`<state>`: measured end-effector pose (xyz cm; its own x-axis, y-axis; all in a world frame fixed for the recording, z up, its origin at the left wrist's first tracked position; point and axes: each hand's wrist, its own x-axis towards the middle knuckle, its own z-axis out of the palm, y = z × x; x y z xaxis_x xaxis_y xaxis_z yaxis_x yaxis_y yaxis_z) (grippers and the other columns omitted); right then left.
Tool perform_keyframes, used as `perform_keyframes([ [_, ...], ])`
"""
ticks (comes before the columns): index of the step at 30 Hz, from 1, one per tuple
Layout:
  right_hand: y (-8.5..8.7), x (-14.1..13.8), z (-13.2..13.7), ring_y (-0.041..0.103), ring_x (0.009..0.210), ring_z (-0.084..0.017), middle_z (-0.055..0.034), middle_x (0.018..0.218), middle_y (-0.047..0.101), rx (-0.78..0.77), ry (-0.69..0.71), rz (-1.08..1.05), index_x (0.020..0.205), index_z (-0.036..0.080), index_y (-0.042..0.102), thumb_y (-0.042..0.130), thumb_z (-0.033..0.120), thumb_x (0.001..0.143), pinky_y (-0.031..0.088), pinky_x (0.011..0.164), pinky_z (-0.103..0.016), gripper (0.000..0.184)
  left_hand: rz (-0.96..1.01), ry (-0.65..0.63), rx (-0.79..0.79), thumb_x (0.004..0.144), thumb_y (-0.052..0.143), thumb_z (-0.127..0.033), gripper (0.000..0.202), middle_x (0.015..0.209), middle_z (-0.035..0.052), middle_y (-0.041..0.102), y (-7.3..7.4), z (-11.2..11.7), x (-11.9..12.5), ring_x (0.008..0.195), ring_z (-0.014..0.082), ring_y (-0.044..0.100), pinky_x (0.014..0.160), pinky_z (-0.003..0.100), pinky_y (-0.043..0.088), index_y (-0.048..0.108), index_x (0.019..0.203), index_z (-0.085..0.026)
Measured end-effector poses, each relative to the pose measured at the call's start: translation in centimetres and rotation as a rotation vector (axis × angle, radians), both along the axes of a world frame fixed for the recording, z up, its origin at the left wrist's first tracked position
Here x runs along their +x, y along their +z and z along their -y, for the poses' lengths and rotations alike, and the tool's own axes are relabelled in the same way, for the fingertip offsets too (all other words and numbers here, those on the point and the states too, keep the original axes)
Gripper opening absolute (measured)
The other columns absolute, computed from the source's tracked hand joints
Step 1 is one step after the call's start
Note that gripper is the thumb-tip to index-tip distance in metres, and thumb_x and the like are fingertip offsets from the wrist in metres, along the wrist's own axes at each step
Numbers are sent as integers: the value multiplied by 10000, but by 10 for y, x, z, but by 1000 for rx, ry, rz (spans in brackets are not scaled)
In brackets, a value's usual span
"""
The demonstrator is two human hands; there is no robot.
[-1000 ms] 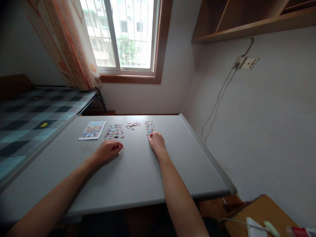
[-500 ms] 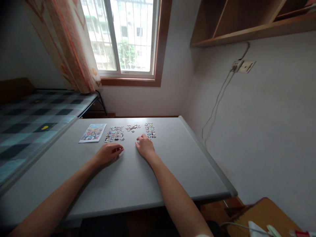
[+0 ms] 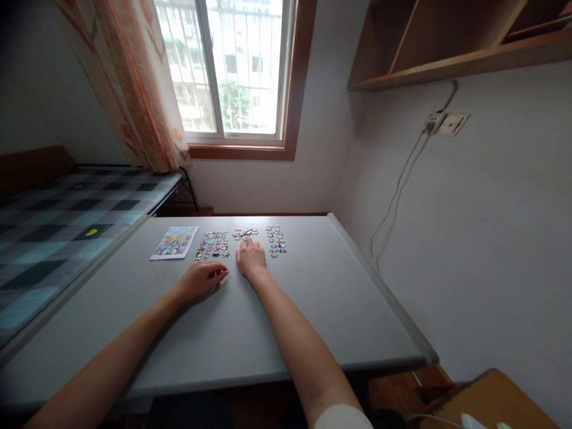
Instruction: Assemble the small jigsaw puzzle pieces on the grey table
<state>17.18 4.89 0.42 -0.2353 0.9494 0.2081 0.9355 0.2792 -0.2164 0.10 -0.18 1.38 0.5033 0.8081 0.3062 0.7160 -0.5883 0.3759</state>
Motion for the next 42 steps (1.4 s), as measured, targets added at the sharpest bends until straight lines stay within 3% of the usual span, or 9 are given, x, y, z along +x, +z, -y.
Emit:
perform_keyframes([
  [10, 6, 8, 11, 537, 1090, -267, -108, 1403, 447, -46, 23, 80, 1278, 189, 507, 367, 331, 928, 424, 875, -373, 403, 8, 5, -12, 883, 480, -350, 265, 726, 15, 680, 1, 0, 1, 605, 122, 562, 608, 231, 398, 705, 842, -214],
  [14, 8, 16, 24, 585, 1026, -244, -103, 1374, 483, -67, 35, 77, 1206, 189, 559, 396, 326, 915, 442, 831, -339, 360, 3, -3, -1, 888, 480, -345, 259, 721, 12, 671, 0, 0, 0, 609, 122, 561, 605, 226, 392, 699, 843, -215],
  [21, 12, 28, 43, 620, 905, -193, -66, 1050, 654, -55, 40, 7, 1010, 226, 640, 452, 342, 903, 428, 755, -267, 245, 19, 8, -26, 883, 489, -349, 252, 686, 0, 653, -2, 0, 0, 592, 114, 547, 591, 220, 384, 693, 838, -208],
  [28, 9, 30, 43, 609, 870, -183, -57, 1030, 618, -42, -14, -98, 1101, 238, 621, 537, 379, 863, 419, 739, -263, 289, 20, 14, -36, 877, 494, -350, 252, 677, 3, 653, -2, -1, -1, 590, 114, 548, 591, 218, 387, 697, 834, -206],
  [42, -4, 38, 31, 559, 830, -151, -51, 892, 598, -108, 25, -356, 941, 187, 700, 643, 282, 781, 405, 784, -247, 195, 5, 19, -47, 873, 499, -347, 252, 664, -1, 643, -3, -1, -1, 578, 108, 530, 579, 212, 372, 694, 824, -196],
])
